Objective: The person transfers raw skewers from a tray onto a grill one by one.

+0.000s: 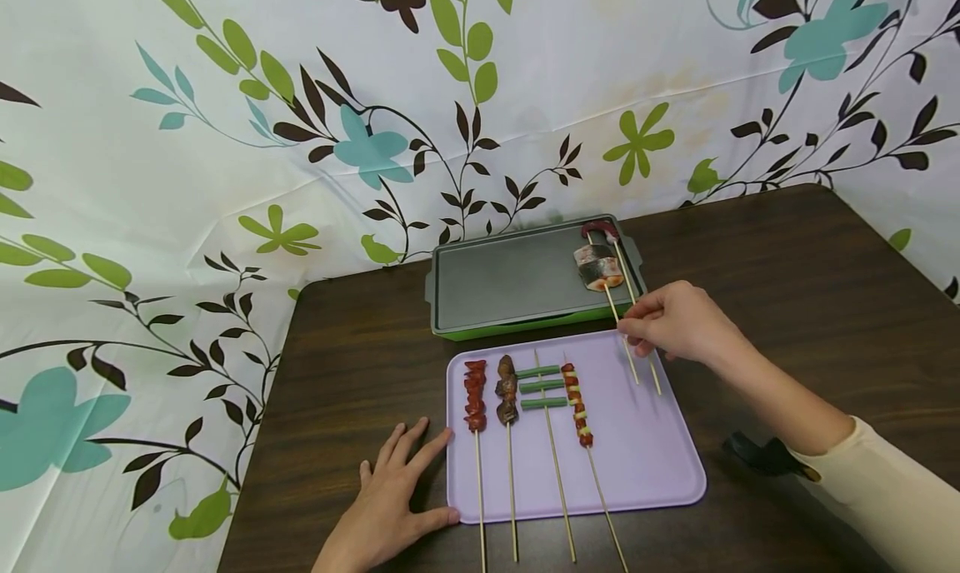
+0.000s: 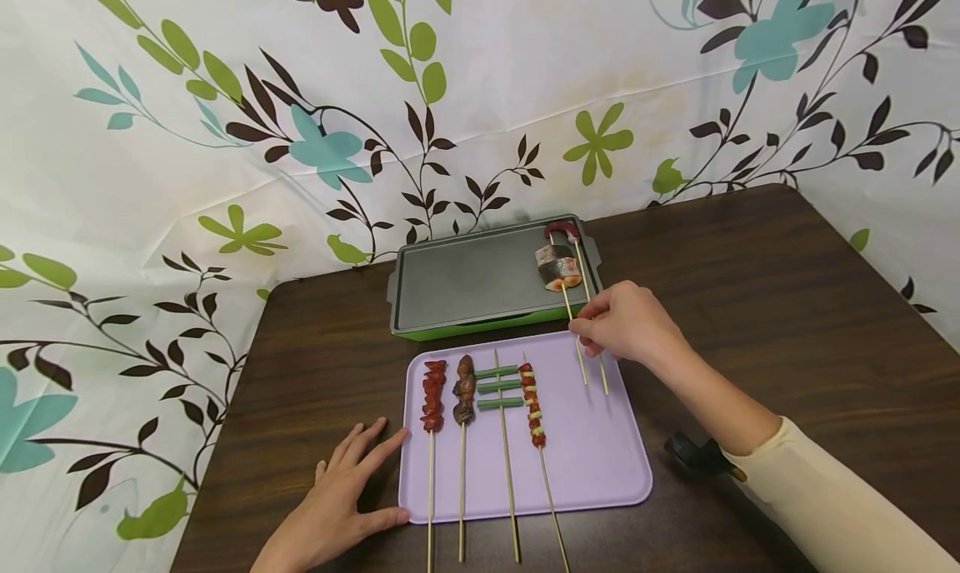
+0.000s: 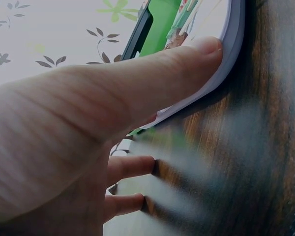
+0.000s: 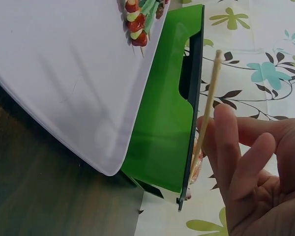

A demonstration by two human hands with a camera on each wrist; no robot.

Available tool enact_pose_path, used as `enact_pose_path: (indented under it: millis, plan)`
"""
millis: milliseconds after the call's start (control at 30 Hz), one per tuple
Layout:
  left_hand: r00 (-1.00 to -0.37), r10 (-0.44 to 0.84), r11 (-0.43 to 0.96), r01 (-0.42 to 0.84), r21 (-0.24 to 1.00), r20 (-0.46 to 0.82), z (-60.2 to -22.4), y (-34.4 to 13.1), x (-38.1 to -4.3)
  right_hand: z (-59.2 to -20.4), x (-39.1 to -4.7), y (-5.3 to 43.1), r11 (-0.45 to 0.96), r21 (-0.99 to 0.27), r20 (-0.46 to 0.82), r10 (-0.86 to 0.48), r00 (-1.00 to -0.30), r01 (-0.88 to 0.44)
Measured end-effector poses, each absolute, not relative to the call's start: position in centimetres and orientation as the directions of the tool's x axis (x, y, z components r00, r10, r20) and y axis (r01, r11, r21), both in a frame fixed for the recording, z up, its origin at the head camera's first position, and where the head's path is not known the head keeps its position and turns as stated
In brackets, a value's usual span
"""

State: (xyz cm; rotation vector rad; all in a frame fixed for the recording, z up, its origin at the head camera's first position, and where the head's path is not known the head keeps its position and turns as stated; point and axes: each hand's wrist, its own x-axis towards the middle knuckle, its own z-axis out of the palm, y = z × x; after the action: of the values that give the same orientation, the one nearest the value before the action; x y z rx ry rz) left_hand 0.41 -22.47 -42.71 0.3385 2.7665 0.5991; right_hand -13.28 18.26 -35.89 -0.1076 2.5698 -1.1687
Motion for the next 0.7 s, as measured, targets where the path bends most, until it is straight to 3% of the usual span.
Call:
enact_pose_path:
  millis: [467,700]
  plan:
    - [-0.931,0.290,0.884,0.173,0.434,-0.221,-42.8,-22.5,0.4,-35.2,-9.7,19.2,0.608,-0.794,-0.168,-0.234,-0.958,-0.009]
    - [-0.930,0.290,0.886,0.170,0.431,-0.228,-42.7,-22.5,0.4,-35.5,-6.7,18.6,0.580,-0.815,-0.202,-0.291,-0.935,-0.004]
